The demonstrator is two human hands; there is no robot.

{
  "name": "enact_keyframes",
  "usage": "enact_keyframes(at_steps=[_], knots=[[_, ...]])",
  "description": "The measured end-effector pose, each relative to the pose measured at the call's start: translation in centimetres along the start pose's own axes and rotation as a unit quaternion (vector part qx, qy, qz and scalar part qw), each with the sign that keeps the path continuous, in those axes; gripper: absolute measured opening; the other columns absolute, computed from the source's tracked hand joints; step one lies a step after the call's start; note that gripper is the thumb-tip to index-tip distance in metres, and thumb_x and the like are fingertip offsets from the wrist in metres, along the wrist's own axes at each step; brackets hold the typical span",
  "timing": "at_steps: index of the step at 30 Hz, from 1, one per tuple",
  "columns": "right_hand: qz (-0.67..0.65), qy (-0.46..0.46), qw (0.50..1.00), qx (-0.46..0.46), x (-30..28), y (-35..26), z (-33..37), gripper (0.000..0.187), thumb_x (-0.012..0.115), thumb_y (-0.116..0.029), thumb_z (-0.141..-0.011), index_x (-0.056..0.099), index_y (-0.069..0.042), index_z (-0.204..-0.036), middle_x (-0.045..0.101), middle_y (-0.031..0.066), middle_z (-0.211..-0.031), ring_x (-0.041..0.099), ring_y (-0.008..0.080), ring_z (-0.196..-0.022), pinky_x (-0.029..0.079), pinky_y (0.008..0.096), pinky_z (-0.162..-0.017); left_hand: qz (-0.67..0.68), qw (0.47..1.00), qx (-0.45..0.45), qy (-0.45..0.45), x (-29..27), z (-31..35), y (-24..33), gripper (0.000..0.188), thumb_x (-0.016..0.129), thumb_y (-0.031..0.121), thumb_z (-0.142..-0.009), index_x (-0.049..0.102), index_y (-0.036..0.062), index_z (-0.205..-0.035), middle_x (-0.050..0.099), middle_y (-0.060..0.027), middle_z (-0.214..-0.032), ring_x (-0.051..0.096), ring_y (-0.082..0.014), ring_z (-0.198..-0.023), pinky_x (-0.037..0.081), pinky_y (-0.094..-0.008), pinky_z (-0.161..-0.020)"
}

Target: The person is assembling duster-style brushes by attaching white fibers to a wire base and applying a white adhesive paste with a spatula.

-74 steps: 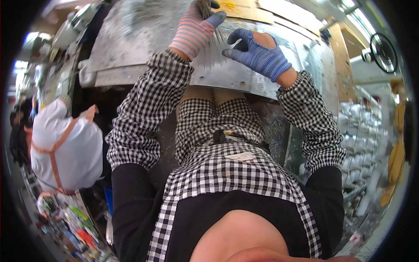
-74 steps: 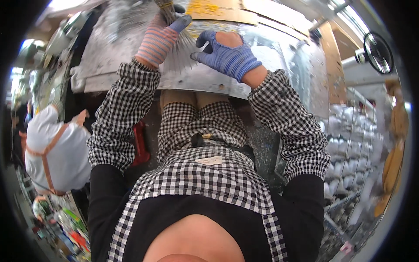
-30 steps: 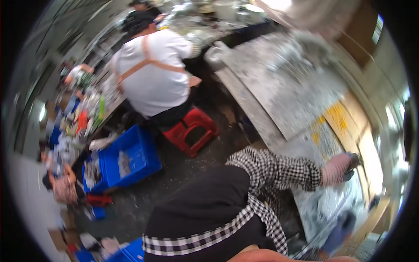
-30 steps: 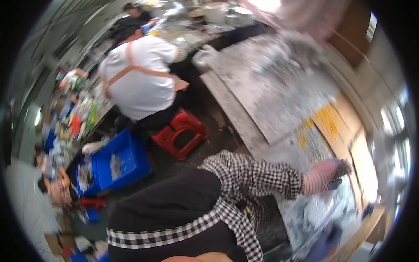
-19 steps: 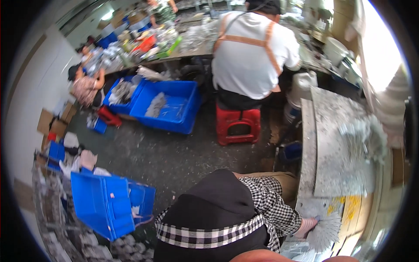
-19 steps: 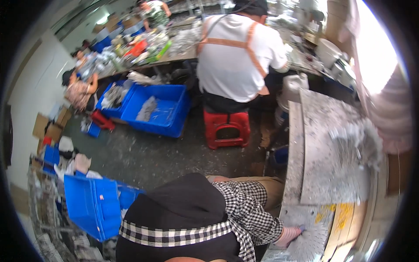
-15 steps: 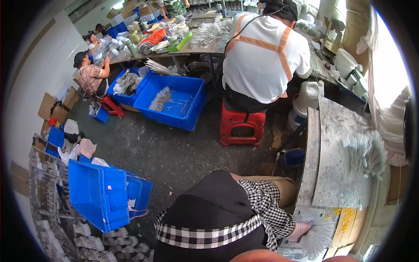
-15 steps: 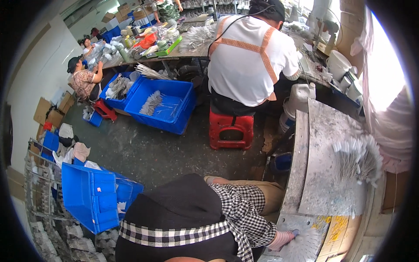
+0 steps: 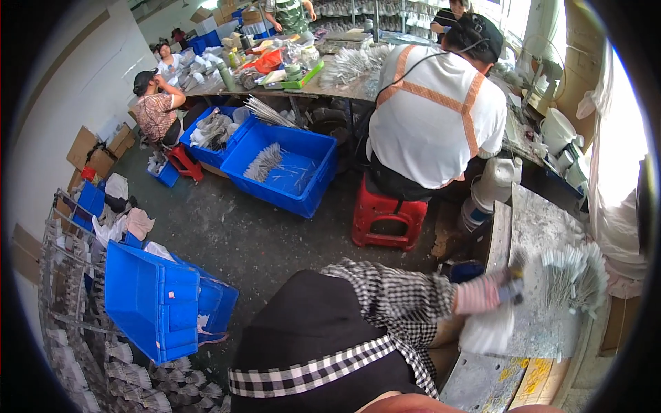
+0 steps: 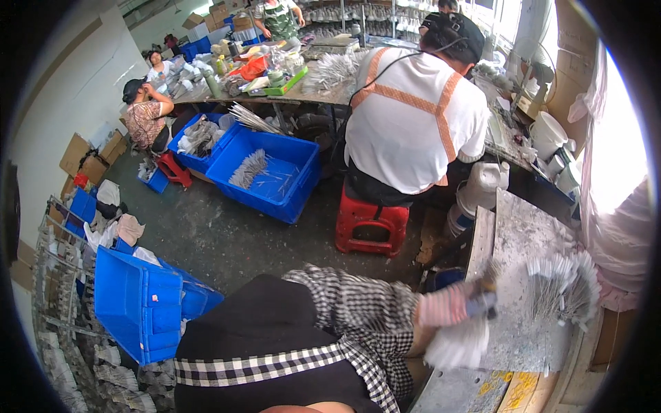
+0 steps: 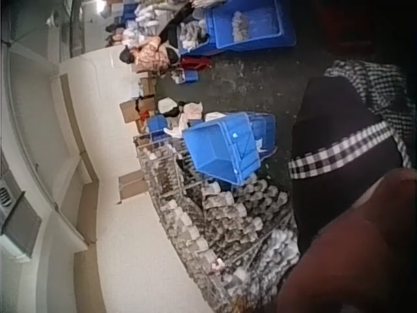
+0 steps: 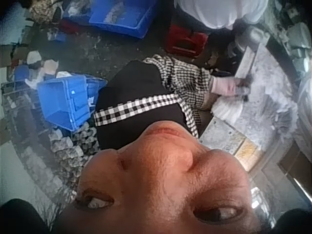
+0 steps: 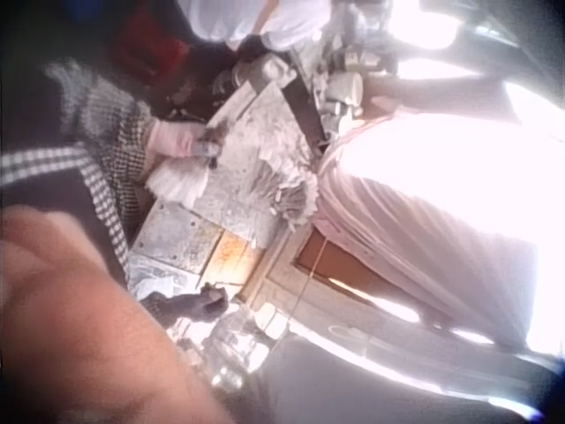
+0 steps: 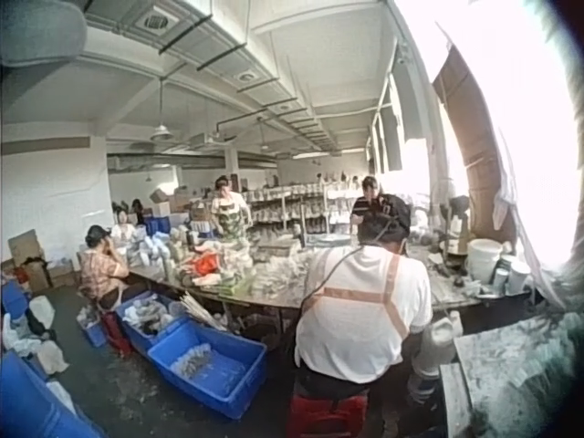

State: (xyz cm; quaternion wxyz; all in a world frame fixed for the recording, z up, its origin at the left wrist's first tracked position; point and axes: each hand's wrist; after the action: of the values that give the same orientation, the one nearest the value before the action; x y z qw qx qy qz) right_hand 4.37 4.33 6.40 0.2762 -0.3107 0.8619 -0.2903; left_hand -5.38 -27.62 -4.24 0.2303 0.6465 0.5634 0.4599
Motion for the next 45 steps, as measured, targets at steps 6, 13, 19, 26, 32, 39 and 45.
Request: enact_keyframes(at_steps=[6,13,19,26,32,39,45], knots=[[-0.102,-0.04,0.938,-0.33,14.6,7.1,4.2,0.037,0.063,-0.025,-0.098,0.059,0.002,-0.122,0.064,0.0165,-0.105,0.062,0.023,-0.091,0.052,0.0374,-0.078,0.002,1.0,-0.015,0.027,-13.4,1.8,10.9,0.024,0.065,0.017,-0.101,0.056,0.0061,-0.121,0.063,-0.0046,-0.102,0.064,-0.0165,-0.096,0.053,-0.0336,-0.087],[-0.105,-0.411,0.906,0.012,28.3,7.6,5.7,0.067,0.071,-0.031,-0.092,0.048,0.001,-0.146,0.06,0.0234,-0.134,0.06,0.0339,-0.117,0.049,0.0424,-0.099,-0.16,0.948,-0.056,0.271,-23.0,13.4,16.0,0.027,0.072,0.018,-0.096,0.054,0.0112,-0.115,0.057,0.0013,-0.091,0.058,-0.0096,-0.079,0.054,-0.0295,-0.071],[0.222,-0.431,0.86,-0.16,37.7,10.6,3.2,0.077,0.075,-0.034,-0.084,0.046,0.0,-0.147,0.048,0.0241,-0.149,0.045,0.041,-0.137,0.035,0.0467,-0.116,-0.21,0.87,-0.061,0.442,-27.0,22.2,17.8,0.023,0.073,0.009,-0.093,0.058,0.0125,-0.111,0.057,0.003,-0.09,0.058,-0.0071,-0.075,0.054,-0.026,-0.066],[0.195,-0.412,0.874,-0.17,41.3,11.4,5.3,0.088,0.079,-0.035,-0.083,0.038,0.002,-0.152,0.041,0.0255,-0.154,0.038,0.0408,-0.142,0.031,0.0455,-0.12,-0.261,0.819,-0.064,0.507,-30.5,25.4,19.1,0.019,0.075,0.009,-0.092,0.061,0.0115,-0.105,0.059,0.0036,-0.086,0.057,-0.0059,-0.074,0.051,-0.0246,-0.068],[0.249,-0.426,0.848,-0.192,44.3,10.1,6.3,0.091,0.077,-0.031,-0.084,0.032,0.0,-0.156,0.034,0.0234,-0.16,0.033,0.039,-0.147,0.025,0.0442,-0.124,-0.294,0.809,-0.093,0.501,-31.4,24.0,20.2,0.015,0.077,0.012,-0.091,0.066,0.0097,-0.101,0.064,0.0038,-0.088,0.057,-0.0058,-0.084,0.051,-0.025,-0.079],[0.311,-0.409,0.832,-0.211,44.3,9.0,6.8,0.088,0.076,-0.027,-0.082,0.034,-0.004,-0.157,0.031,0.0216,-0.162,0.031,0.0392,-0.149,0.024,0.0444,-0.125,-0.254,0.829,-0.076,0.492,-32.9,26.4,19.0,0.015,0.076,0.004,-0.091,0.066,0.008,-0.101,0.065,0.0024,-0.083,0.061,-0.0066,-0.071,0.054,-0.0249,-0.063],[0.315,-0.419,0.823,-0.219,43.8,8.2,6.6,0.083,0.074,-0.027,-0.083,0.039,-0.004,-0.154,0.034,0.0222,-0.161,0.033,0.0396,-0.147,0.027,0.0453,-0.123,-0.233,0.807,-0.071,0.537,-33.3,28.7,18.8,0.022,0.078,0.01,-0.091,0.066,0.006,-0.109,0.067,0.0004,-0.082,0.06,-0.0073,-0.069,0.052,-0.0245,-0.061]])
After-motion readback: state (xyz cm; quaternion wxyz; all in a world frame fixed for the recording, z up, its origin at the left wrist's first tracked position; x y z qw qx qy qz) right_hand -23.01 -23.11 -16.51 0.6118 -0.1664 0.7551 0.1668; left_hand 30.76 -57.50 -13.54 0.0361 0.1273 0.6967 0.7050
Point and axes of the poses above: each hand's wrist, its own z-axis away from the middle knuckle, its own x-axis out of the palm, y = z × x
